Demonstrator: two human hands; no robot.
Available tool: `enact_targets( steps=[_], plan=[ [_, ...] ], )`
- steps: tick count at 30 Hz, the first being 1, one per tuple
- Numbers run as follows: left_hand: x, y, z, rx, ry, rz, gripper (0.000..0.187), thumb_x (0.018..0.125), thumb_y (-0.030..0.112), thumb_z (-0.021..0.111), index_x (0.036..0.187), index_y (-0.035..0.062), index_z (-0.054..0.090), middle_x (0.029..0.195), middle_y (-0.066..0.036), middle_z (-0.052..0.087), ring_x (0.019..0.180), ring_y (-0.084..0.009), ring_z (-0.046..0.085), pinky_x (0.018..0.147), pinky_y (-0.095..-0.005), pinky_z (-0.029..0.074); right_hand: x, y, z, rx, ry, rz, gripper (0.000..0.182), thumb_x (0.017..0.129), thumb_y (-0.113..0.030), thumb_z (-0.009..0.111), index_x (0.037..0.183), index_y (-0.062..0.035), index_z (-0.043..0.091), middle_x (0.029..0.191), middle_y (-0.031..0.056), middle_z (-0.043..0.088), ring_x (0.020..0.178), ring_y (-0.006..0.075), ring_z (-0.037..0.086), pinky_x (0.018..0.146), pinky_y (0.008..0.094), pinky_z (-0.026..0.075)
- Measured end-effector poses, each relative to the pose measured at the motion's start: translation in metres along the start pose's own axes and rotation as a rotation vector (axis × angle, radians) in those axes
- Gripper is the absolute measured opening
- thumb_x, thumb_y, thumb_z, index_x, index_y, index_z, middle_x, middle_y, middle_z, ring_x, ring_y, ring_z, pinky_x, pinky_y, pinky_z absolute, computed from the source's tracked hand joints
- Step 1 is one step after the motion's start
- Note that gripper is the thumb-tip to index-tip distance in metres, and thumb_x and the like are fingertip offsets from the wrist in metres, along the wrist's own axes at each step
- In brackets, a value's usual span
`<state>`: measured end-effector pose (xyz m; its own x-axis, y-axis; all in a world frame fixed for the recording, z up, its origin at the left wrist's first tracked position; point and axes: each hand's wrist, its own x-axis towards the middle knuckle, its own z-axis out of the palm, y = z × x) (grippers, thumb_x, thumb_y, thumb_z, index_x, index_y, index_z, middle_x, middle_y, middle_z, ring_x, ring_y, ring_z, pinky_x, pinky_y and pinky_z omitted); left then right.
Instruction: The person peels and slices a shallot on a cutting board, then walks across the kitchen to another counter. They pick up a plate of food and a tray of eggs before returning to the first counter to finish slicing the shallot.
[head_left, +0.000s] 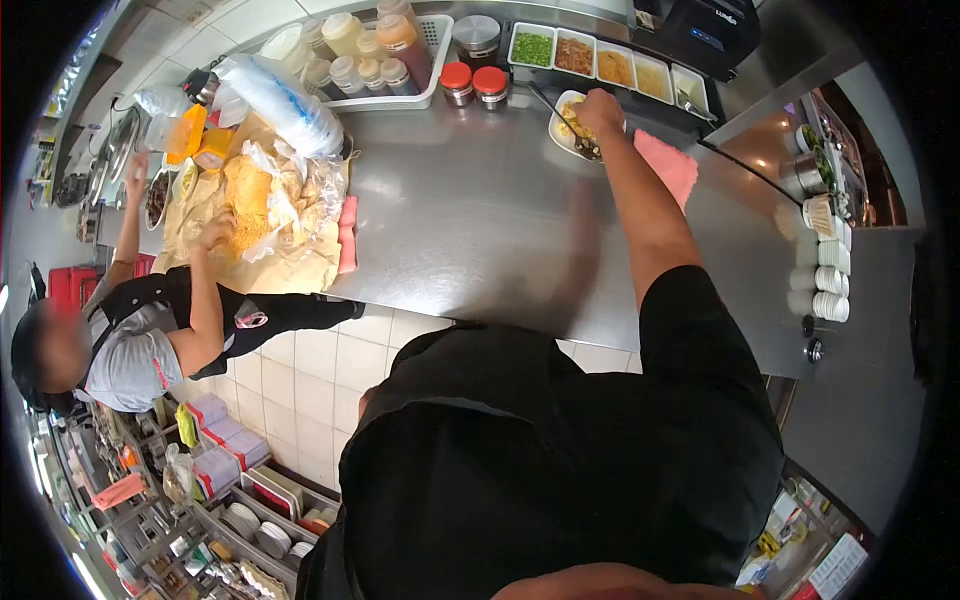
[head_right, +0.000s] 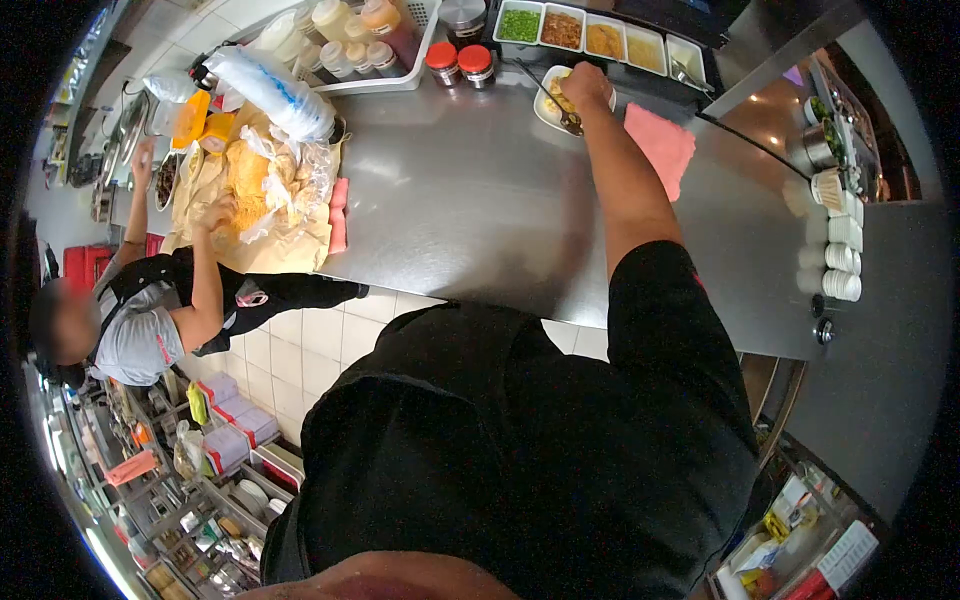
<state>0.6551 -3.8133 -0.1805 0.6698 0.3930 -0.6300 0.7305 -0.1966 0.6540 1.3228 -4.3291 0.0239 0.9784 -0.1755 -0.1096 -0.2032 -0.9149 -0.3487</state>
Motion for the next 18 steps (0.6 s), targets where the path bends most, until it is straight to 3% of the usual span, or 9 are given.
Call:
enact_targets(
  steps=[5,8,12,13,16,17,18],
  plan=[
    [-0.020,-0.005,0.000,0.020,0.045,-0.068,0.044,0.087,0.018,0.063,0.124,-0.0066,0.056,0.091,-0.013,0.069,0.078,-0.0167,0.063,0.069,-0.0298,0.051,0.013,0.002,0.010,0.023,0.102,-0.046,0.035,0.077,-0.019,0.063,0.110,-0.0110,0.069,0.109,0.0168,0.068,0.106,0.0342,0.063,0.091,0.0430,0.050],
    [-0.022,0.002,0.004,0.014,0.061,-0.095,0.044,0.088,0.018,0.063,0.124,-0.0071,0.056,0.091,-0.014,0.069,0.078,-0.0169,0.063,0.069,-0.0299,0.051,0.020,0.017,0.005,0.118,0.131,-0.183,0.032,0.077,-0.019,0.062,0.107,-0.0117,0.071,0.107,0.0169,0.068,0.104,0.0340,0.063,0.090,0.0430,0.050],
    [-0.011,0.011,0.017,-0.053,0.062,-0.073,0.045,0.088,0.018,0.063,0.124,-0.0078,0.055,0.092,-0.015,0.069,0.080,-0.0172,0.064,0.070,-0.0300,0.051,0.017,0.028,-0.017,0.401,0.054,-0.102,0.033,0.072,-0.021,0.073,0.104,-0.0121,0.073,0.090,0.0119,0.072,0.076,0.0233,0.070,0.073,0.0332,0.053],
    [-0.007,0.014,0.023,-0.143,0.058,-0.033,0.046,0.089,0.018,0.064,0.125,-0.0095,0.053,0.092,-0.016,0.069,0.080,-0.0180,0.065,0.069,-0.0297,0.052,0.027,0.037,-0.010,0.439,0.139,-0.203,0.035,0.073,-0.016,0.077,0.107,-0.0101,0.072,0.080,0.0077,0.071,0.063,0.0147,0.066,0.063,0.0268,0.052],
    [0.003,0.032,0.024,-0.101,0.021,-0.050,0.046,0.089,0.017,0.063,0.125,-0.0099,0.053,0.095,-0.017,0.069,0.081,-0.0183,0.066,0.070,-0.0300,0.053,0.029,0.056,-0.011,0.701,0.027,-0.135,0.031,0.074,-0.018,0.076,0.104,-0.0113,0.074,0.077,0.0088,0.072,0.056,0.0174,0.066,0.059,0.0309,0.053],
    [0.007,0.040,0.023,-0.047,0.026,-0.034,0.045,0.089,0.016,0.063,0.125,-0.0088,0.053,0.095,-0.016,0.069,0.081,-0.0181,0.065,0.070,-0.0301,0.053,0.027,0.058,-0.012,0.825,0.010,-0.090,0.028,0.076,-0.013,0.075,0.104,-0.0109,0.074,0.077,0.0067,0.071,0.055,0.0128,0.065,0.059,0.0289,0.052],
    [0.009,0.052,0.020,0.005,0.032,-0.017,0.045,0.089,0.016,0.063,0.125,-0.0077,0.054,0.095,-0.016,0.069,0.080,-0.0179,0.065,0.070,-0.0302,0.052,0.027,0.062,-0.011,0.806,-0.020,-0.065,0.028,0.076,-0.014,0.074,0.104,-0.0112,0.074,0.078,0.0074,0.072,0.058,0.0144,0.066,0.061,0.0293,0.053]
  ],
)
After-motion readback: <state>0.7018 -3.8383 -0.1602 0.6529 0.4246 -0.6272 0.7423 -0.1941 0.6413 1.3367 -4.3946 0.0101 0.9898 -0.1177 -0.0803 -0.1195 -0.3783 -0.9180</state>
